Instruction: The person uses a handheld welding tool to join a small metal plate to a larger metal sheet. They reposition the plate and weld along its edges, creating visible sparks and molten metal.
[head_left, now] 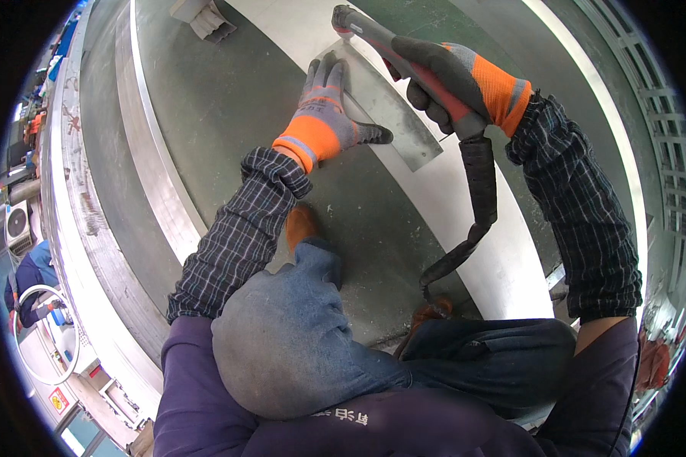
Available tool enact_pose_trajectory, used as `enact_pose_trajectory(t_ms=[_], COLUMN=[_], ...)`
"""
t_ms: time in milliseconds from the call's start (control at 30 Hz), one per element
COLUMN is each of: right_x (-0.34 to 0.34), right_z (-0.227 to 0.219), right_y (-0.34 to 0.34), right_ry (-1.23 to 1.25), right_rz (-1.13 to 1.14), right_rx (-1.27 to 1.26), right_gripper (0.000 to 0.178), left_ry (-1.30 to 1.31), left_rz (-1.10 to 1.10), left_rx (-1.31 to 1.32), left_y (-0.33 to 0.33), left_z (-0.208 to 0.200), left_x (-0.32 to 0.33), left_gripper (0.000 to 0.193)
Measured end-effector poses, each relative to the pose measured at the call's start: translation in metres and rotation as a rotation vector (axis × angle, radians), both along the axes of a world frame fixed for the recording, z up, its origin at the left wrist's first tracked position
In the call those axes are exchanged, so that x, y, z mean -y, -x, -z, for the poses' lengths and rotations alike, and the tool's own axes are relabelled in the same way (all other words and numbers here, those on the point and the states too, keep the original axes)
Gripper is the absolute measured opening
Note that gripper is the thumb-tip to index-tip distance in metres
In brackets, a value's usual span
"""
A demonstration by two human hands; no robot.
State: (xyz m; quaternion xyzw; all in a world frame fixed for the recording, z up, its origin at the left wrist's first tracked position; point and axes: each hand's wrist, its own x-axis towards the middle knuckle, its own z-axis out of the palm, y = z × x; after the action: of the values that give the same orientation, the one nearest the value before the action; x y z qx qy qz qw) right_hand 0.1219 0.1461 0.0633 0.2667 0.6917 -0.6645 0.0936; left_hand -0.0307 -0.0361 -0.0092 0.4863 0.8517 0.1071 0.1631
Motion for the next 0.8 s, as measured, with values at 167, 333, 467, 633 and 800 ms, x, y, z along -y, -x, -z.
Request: enact_pose_trajectory(t_ms=[167, 333, 467, 633, 800], right_x=[0.003, 0.0, -0.011, -0.023, -0.025], right_z=[-0.006, -0.003, 0.02, 0.047, 0.054], right_y=[0.002, -0.002, -0.014, -0.032, -0.033], right_ry=[-0.018, 0.16, 0.513, 1.008, 1.065], right_rz=[0.012, 0.127, 0.176, 0.159, 0.131], right_rx=[0.057, 0.033, -0.085, -0.213, -0.221], right_gripper=[0.057, 0.054, 0.052, 0.057, 0.054], left_ry=[0.018, 0.008, -0.05, -0.099, -0.101], left_rz=[-0.006, -0.001, 0.016, 0.001, 0.022], left_rx=[0.001, -0.023, -0.021, 0.009, 0.01], left_y=[-0.001, -0.001, 0.002, 0.001, 0.003], left_z=[-0.001, 0.0, 0.006, 0.007, 0.006], left_x=[0.0, 0.001, 0.002, 0.003, 0.004], left_gripper=[0.143, 0.145, 0.144, 0.14, 0.141])
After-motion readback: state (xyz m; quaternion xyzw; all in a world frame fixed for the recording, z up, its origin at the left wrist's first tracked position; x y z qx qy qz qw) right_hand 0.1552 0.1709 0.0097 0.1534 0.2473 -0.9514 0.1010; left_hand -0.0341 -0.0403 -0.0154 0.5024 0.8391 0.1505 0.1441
